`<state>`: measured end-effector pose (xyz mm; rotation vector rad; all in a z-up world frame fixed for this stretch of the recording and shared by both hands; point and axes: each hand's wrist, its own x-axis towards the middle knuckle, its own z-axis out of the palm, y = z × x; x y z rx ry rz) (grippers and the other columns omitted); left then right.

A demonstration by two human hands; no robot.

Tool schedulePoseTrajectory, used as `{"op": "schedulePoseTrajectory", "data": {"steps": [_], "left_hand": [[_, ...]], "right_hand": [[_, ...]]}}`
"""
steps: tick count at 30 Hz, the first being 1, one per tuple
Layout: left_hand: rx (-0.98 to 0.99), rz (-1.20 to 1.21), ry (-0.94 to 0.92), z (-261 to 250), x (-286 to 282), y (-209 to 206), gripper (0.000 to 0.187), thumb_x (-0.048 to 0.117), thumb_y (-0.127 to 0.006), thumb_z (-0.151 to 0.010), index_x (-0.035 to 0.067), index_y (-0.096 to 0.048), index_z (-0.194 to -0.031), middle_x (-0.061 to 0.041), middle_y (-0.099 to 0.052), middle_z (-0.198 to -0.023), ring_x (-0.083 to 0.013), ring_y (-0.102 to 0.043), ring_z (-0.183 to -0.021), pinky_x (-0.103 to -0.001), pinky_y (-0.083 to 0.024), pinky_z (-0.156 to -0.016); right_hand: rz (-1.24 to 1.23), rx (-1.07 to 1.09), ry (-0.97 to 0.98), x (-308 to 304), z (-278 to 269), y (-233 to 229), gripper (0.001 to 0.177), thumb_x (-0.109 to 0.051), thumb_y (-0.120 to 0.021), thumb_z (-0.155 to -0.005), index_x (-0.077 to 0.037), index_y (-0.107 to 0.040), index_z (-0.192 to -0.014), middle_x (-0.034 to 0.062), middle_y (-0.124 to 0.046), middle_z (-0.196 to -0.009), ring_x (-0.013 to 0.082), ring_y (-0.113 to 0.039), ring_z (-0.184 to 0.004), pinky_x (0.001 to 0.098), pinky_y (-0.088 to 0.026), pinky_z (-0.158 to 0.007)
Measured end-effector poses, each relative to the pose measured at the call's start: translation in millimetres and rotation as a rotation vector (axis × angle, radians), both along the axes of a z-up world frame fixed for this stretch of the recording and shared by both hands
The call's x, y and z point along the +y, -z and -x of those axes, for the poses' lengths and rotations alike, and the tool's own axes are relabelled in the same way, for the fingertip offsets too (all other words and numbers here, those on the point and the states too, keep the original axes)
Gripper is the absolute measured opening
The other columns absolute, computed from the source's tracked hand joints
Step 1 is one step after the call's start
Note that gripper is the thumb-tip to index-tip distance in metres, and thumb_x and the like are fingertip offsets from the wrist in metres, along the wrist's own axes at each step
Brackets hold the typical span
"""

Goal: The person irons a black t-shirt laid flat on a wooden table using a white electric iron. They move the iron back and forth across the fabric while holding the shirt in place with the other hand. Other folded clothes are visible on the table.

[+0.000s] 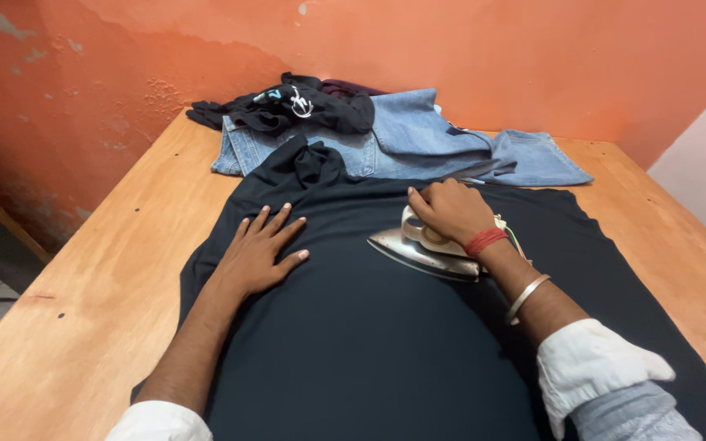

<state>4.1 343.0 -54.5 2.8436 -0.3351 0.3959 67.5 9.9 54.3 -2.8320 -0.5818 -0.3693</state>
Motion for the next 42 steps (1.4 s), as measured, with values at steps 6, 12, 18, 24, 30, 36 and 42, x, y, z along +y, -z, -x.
{"op": "schedulePoseTrajectory", "data": {"steps": [6,12,18,24,30,36,42], "left_hand": [[0.077,0.059,-0.034,2,20,-3,0.070,0.063,-0.049,-0.093,0.027,-0.043,-0.154,-0.002,-0.023,-0.168,-0.0302,-0.019,-0.155,-0.051,-0.017,-0.122],[0.037,0.125,-0.074,0,39,1,0.063,0.056,-0.045,-0.099,0.023,-0.047,-0.152,-0.004,-0.028,-0.168,-0.0289,-0.025,-0.154,-0.049,-0.021,-0.123],[-0.002,0.136,-0.060,-1,42,10,0.060,0.054,-0.046,-0.100,0.021,-0.050,-0.150,-0.005,-0.031,-0.166,-0.0294,-0.029,-0.153,-0.050,-0.025,-0.121],[-0.009,0.110,-0.050,-4,44,10,0.060,0.053,-0.047,-0.099,0.021,-0.051,-0.150,-0.007,-0.031,-0.166,-0.0301,-0.029,-0.152,-0.050,-0.025,-0.121],[-0.014,0.102,-0.068,1,39,7,0.061,0.055,-0.046,-0.099,0.021,-0.051,-0.149,-0.006,-0.032,-0.166,-0.0292,-0.030,-0.152,-0.049,-0.024,-0.122],[-0.055,0.081,-0.070,-1,44,5,0.061,0.055,-0.045,-0.100,0.020,-0.051,-0.150,-0.008,-0.035,-0.164,-0.0311,-0.031,-0.151,-0.050,-0.025,-0.121],[-0.087,0.030,-0.134,-6,48,16,0.058,0.053,-0.045,-0.101,0.020,-0.056,-0.146,-0.008,-0.042,-0.162,-0.0303,-0.036,-0.150,-0.051,-0.027,-0.121]], "right_hand": [[-0.020,-0.124,-0.045,31,-30,6,0.054,-0.046,-0.047,-0.100,-0.008,-0.081,-0.082,0.0244,-0.070,-0.073,0.0458,-0.069,-0.072,0.0543,-0.056,-0.074],[-0.015,-0.118,-0.064,41,-57,11,0.053,-0.049,-0.048,-0.098,-0.010,-0.081,-0.084,0.0253,-0.071,-0.078,0.0471,-0.069,-0.077,0.0563,-0.055,-0.076],[0.049,-0.013,-0.067,33,-72,23,0.060,-0.054,-0.043,-0.098,-0.008,-0.080,-0.085,0.0243,-0.073,-0.083,0.0472,-0.069,-0.083,0.0563,-0.054,-0.079],[0.126,0.180,-0.120,22,-45,16,0.062,-0.059,-0.038,-0.096,-0.012,-0.079,-0.093,0.0238,-0.074,-0.086,0.0452,-0.071,-0.086,0.0550,-0.054,-0.081],[0.236,0.381,-0.111,-11,23,4,0.070,-0.063,-0.031,-0.099,-0.013,-0.079,-0.089,0.0224,-0.076,-0.083,0.0412,-0.073,-0.087,0.0524,-0.055,-0.082],[0.272,0.361,-0.222,-36,78,4,0.069,-0.058,-0.031,-0.101,-0.009,-0.074,-0.081,0.0202,-0.073,-0.079,0.0413,-0.070,-0.080,0.0534,-0.055,-0.074],[0.132,0.266,-0.080,-15,102,-13,0.058,-0.055,-0.040,-0.096,-0.015,-0.081,-0.086,0.0206,-0.072,-0.073,0.0424,-0.071,-0.073,0.0514,-0.058,-0.072]]}}
